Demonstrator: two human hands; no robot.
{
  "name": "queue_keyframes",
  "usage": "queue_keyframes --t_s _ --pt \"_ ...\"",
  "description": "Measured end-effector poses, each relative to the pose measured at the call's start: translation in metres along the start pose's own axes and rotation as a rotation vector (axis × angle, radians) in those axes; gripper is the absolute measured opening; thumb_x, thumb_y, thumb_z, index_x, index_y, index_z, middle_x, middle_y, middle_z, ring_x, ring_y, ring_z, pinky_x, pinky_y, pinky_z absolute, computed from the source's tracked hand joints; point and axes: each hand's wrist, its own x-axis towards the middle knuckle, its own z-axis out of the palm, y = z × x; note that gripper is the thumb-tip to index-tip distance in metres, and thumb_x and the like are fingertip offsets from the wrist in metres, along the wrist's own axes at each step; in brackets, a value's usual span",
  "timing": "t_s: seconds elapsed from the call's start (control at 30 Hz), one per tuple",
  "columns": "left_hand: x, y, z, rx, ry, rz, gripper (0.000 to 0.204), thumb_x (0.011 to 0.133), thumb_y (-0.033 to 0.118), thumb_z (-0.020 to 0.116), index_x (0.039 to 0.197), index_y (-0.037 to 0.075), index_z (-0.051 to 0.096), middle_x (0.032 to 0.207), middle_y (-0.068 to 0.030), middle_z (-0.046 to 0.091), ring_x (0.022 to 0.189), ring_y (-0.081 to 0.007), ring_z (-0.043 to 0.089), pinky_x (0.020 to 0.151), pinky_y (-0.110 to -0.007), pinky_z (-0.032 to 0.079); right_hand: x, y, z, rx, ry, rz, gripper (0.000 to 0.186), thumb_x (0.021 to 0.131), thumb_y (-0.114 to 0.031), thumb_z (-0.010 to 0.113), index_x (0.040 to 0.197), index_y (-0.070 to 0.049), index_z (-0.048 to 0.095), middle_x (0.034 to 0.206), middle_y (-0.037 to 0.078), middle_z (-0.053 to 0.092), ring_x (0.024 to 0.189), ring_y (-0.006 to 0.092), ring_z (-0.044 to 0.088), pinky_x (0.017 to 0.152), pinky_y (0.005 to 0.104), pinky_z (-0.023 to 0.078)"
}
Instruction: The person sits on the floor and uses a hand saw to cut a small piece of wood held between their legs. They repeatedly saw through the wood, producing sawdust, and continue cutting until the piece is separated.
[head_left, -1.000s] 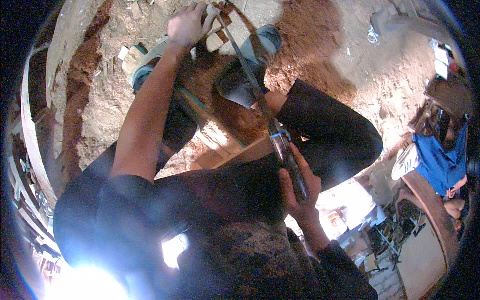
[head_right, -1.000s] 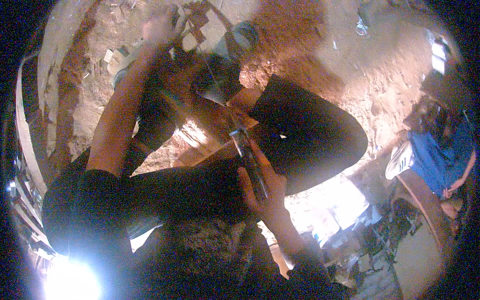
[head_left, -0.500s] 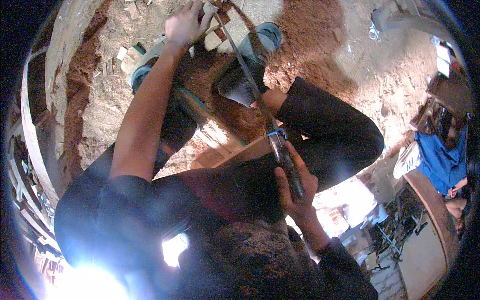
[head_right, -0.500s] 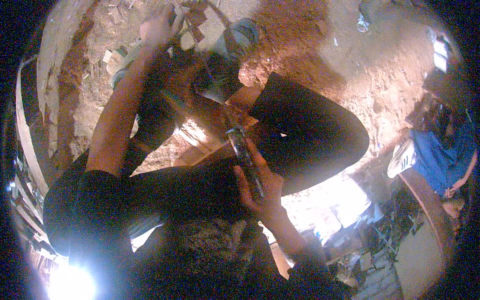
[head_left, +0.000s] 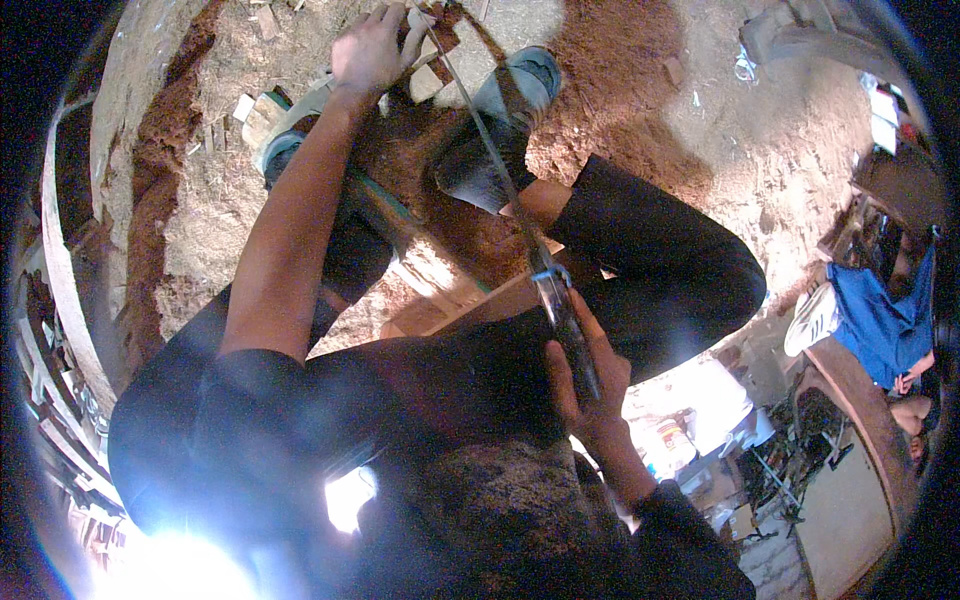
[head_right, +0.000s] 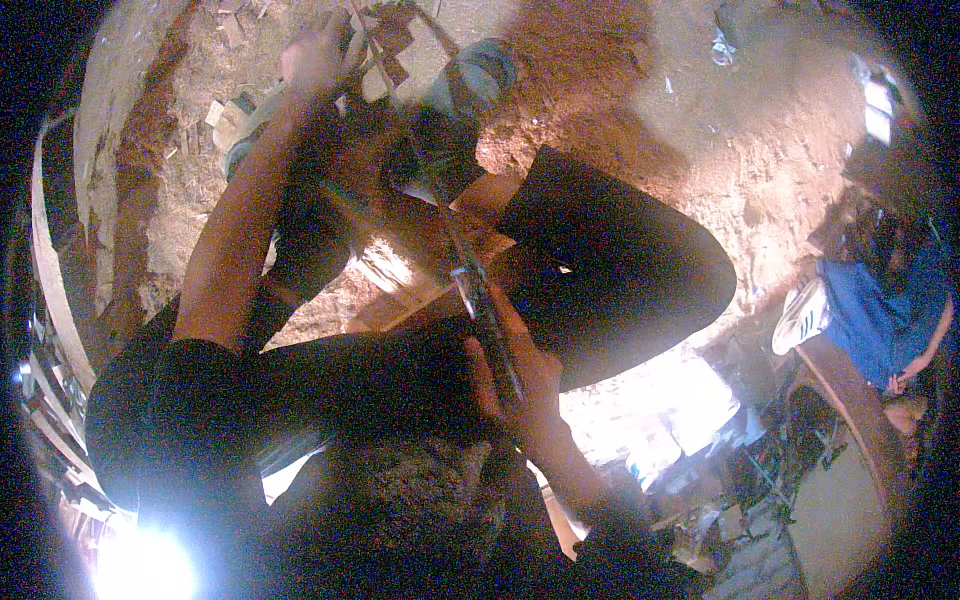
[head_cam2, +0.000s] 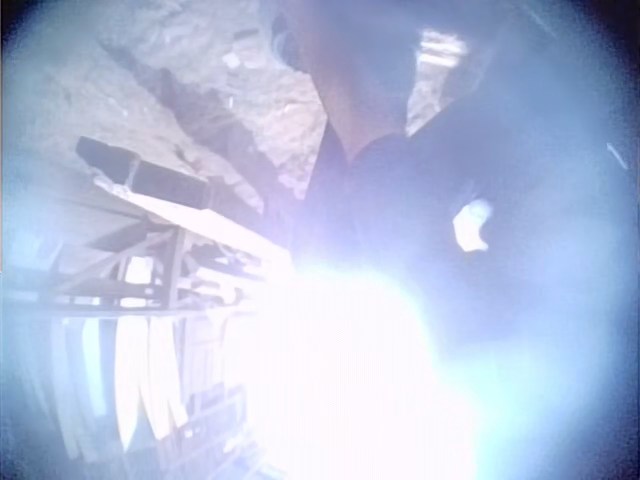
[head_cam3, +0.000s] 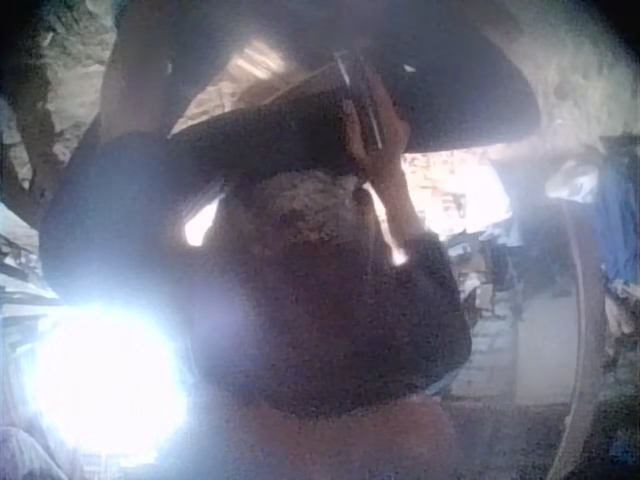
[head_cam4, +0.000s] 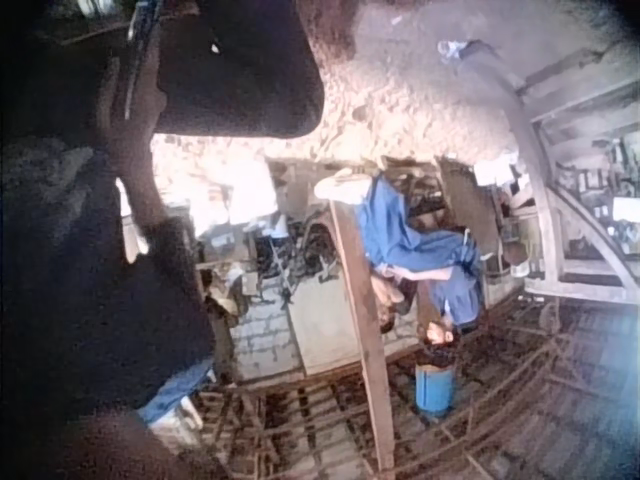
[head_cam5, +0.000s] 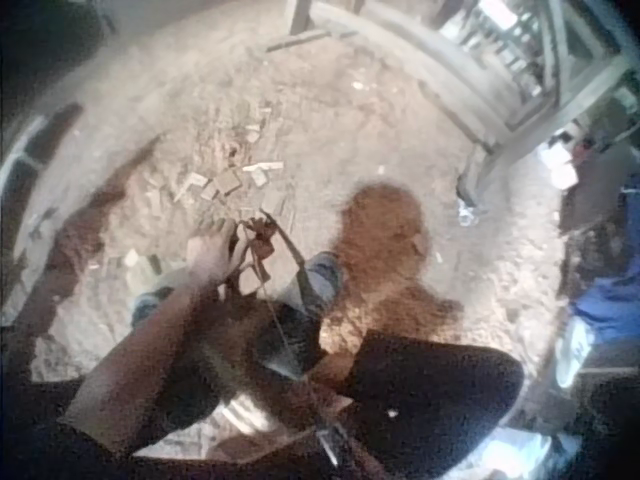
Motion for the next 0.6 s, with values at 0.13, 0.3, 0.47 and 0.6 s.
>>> queue_keyframes --t_s 0.13,0.3,0.47,0.6 --pt "-0.001 0.003 -0.001 -0.036 -0.035 -0.026 0.028 0.093 0.034 0.065 0.096 0.007 0.060 0.090 -0.0181 0.066 0.089 -0.0395 0.066 0.079 -0.050 0.052 0.007 -0.003 0.007 -0.019 -0.005 0.016 0.053 0.099 -0.017 0.069 0.146 0.000 0.053 0.108 0.018 0.076 0.080 0.0199 0.076 0.070 0.0320 0.057" --pt "-0.001 0.001 0.001 -0.026 0.024 0.031 0.028 0.092 0.034 0.066 0.095 0.006 0.059 0.090 -0.0180 0.065 0.091 -0.0389 0.065 0.081 -0.050 0.051 0.006 -0.001 0.007 -0.022 0.008 -0.025 0.052 0.098 -0.016 0.069 0.146 0.000 0.053 0.109 0.018 0.075 0.080 0.0172 0.074 0.070 0.0308 0.056" --pt "0.002 0.011 -0.007 -0.017 -0.100 -0.107 0.028 0.093 0.033 0.064 0.097 0.005 0.061 0.091 -0.0187 0.066 0.090 -0.0393 0.066 0.081 -0.050 0.052 0.010 0.001 0.011 -0.048 0.007 0.007 0.052 0.098 -0.015 0.068 0.146 0.001 0.053 0.106 0.018 0.076 0.077 0.0140 0.071 0.069 0.0298 0.056" --pt "0.000 -0.004 0.000 0.016 0.076 0.102 0.030 0.093 0.034 0.065 0.098 0.005 0.062 0.092 -0.0193 0.067 0.089 -0.0402 0.065 0.082 -0.050 0.052 0.007 -0.005 0.007 0.030 -0.016 -0.001 0.052 0.099 -0.015 0.067 0.146 0.000 0.053 0.102 0.016 0.076 0.075 0.0132 0.070 0.069 0.0298 0.056"
